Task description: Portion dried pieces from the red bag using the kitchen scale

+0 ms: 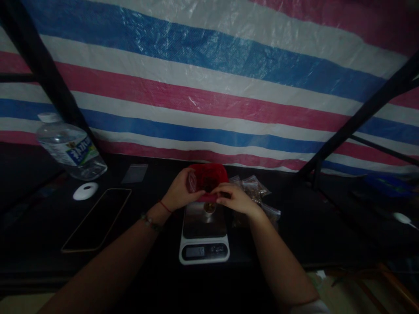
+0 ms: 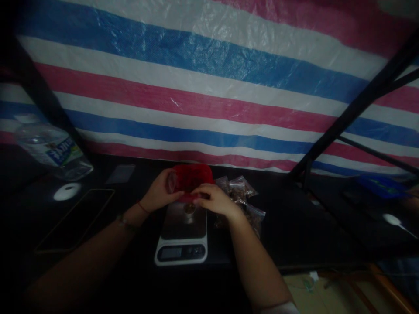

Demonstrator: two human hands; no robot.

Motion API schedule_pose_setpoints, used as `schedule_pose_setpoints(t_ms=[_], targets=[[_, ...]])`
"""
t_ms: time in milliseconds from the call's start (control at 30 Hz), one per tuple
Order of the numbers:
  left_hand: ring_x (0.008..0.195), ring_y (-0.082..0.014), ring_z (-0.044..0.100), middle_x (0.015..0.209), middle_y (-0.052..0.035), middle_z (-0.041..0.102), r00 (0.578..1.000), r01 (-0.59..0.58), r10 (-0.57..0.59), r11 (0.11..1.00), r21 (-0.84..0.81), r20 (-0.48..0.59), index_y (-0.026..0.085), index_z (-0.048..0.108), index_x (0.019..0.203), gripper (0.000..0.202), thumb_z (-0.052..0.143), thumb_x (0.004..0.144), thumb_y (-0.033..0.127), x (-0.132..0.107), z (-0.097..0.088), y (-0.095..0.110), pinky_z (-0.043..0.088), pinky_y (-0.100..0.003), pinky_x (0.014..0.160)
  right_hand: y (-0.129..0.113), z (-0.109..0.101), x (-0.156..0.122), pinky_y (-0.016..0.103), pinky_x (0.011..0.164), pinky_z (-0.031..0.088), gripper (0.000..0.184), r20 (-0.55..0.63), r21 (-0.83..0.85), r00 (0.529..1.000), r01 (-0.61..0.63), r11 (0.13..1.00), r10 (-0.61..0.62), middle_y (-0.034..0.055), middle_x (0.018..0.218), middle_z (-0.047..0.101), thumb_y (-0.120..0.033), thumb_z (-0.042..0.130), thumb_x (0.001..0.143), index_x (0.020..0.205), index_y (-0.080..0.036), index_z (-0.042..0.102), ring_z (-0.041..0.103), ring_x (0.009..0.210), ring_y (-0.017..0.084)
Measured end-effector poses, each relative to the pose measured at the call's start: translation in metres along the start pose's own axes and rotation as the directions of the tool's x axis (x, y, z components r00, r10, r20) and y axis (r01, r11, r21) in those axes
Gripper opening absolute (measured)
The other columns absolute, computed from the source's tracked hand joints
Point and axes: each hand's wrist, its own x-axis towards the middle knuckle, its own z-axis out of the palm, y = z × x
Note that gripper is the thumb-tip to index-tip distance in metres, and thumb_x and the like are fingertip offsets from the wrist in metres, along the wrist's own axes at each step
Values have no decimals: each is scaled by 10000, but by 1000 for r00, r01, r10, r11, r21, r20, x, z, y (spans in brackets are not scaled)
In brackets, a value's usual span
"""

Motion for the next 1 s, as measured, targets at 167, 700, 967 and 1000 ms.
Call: schedule_pose_setpoints(t_ms=[167,700,967,1000], targets=[[1015,-262,583,1109,-98,575,999,-27,28,1000,10,-25,183,445,1170,700,754,602,451,0,-10,-3,480,-413,891,-8,10,-2,338,844,455,612,115,-86,991,85,993,-75,69,1003,635,-429,836,565,1102,-197,654,579,954,214],[881,-244,635,971,-70,659,986,-160,139,948,275,94,214,569,1016,430,688,675,447,2,-17,9,512,-370,794,-8,16,-1,342,913,449,433,-283,63,959,8,998,11,59,1114,626,-207,698,719,1140,-225,599,591,1021,186],[838,-218,659,927,-44,682,982,-65,31,982,177,188,236,580,973,325,682,697,374,-10,10,28,523,-339,720,7,34,3,341,886,481,549,-424,171,902,-14,985,86,70,1136,603,-219,716,702,1214,-249,522,594,1038,196],[851,-223,660,941,-46,683,982,-50,18,984,168,186,235,579,984,340,688,690,367,-11,11,28,525,-343,726,8,36,3,333,868,491,534,-427,203,897,-25,979,112,69,1110,614,-222,729,691,1187,-239,530,605,1014,193]])
